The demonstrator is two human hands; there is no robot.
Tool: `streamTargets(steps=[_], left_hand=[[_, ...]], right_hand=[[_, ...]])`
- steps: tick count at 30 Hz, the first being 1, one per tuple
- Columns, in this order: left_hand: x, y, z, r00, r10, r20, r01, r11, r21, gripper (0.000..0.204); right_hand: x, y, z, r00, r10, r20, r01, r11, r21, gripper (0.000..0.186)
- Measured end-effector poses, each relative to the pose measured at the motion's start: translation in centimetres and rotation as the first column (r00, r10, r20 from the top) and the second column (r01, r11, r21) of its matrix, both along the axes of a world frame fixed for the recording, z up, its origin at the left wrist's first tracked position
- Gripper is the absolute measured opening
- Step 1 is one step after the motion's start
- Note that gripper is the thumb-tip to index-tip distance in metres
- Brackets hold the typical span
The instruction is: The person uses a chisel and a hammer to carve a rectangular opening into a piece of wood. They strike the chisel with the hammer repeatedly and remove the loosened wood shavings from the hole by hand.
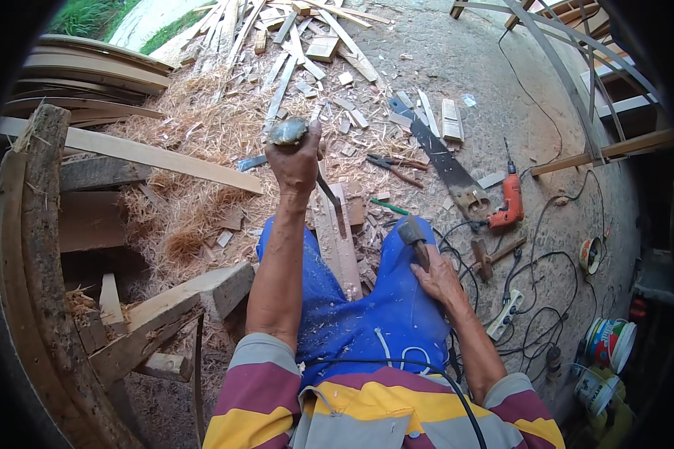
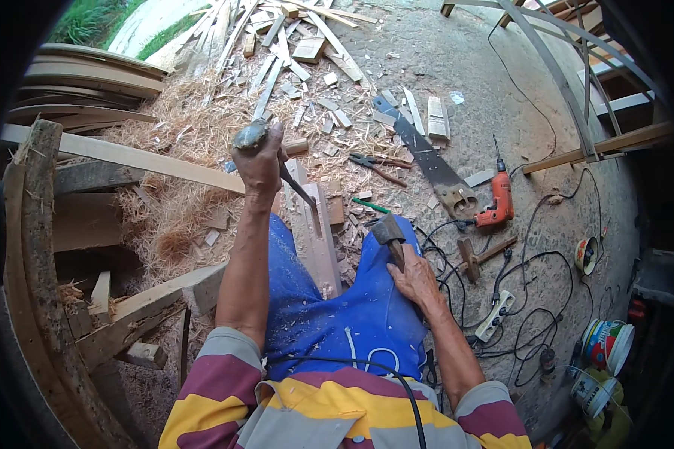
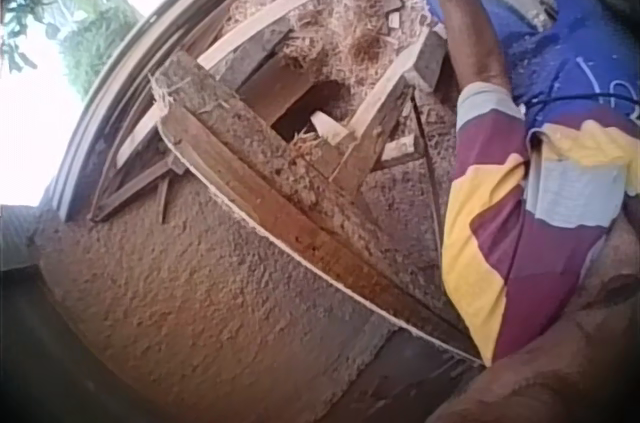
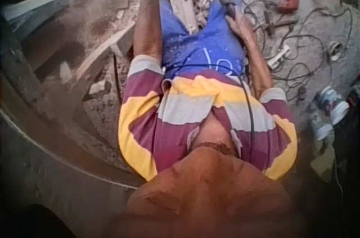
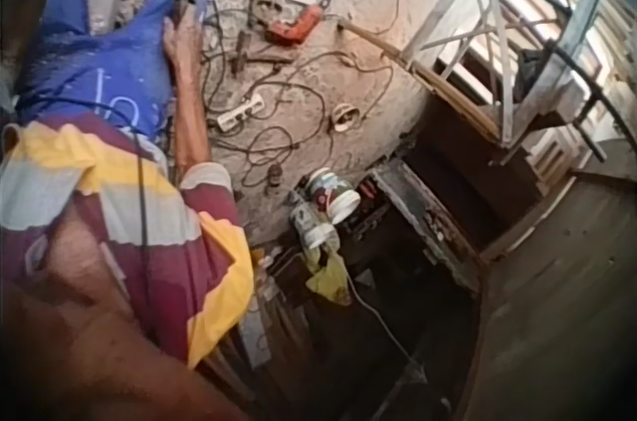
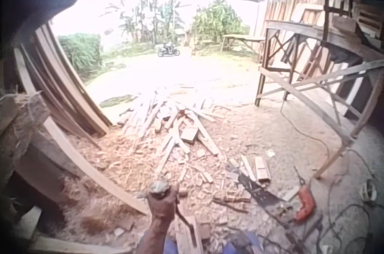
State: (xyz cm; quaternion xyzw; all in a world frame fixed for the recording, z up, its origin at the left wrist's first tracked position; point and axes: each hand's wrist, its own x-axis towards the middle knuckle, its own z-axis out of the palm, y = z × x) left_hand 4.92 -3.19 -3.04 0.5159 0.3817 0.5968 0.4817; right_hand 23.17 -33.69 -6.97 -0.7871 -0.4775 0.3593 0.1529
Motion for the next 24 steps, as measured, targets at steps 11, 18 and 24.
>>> streamTargets(steps=[11, 18, 24], left_hand=[[2.5, -3.2, -1.5, 0.933, -0.125, -0.339, 0.147, 0.988, 0.041, 0.026], [2.2, -2.5, -2.9, 0.967, -0.15, -0.206, 0.146, 0.989, -0.035, 0.023], [2.0, -3.4, -2.7, 0.976, -0.116, -0.184, 0.108, 0.993, -0.053, 0.017]], right_hand=[[0.1, 2.8, 3.2, 0.992, -0.015, -0.128, 0.016, 1.0, 0.002, 0.051], [0.1, 9.6, 8.9, 0.981, 0.128, -0.149, -0.093, 0.971, 0.222, 0.056], [-1.9, 16.9, 19.9, 0.973, 0.215, 0.088, -0.212, 0.665, 0.716, 0.053]])
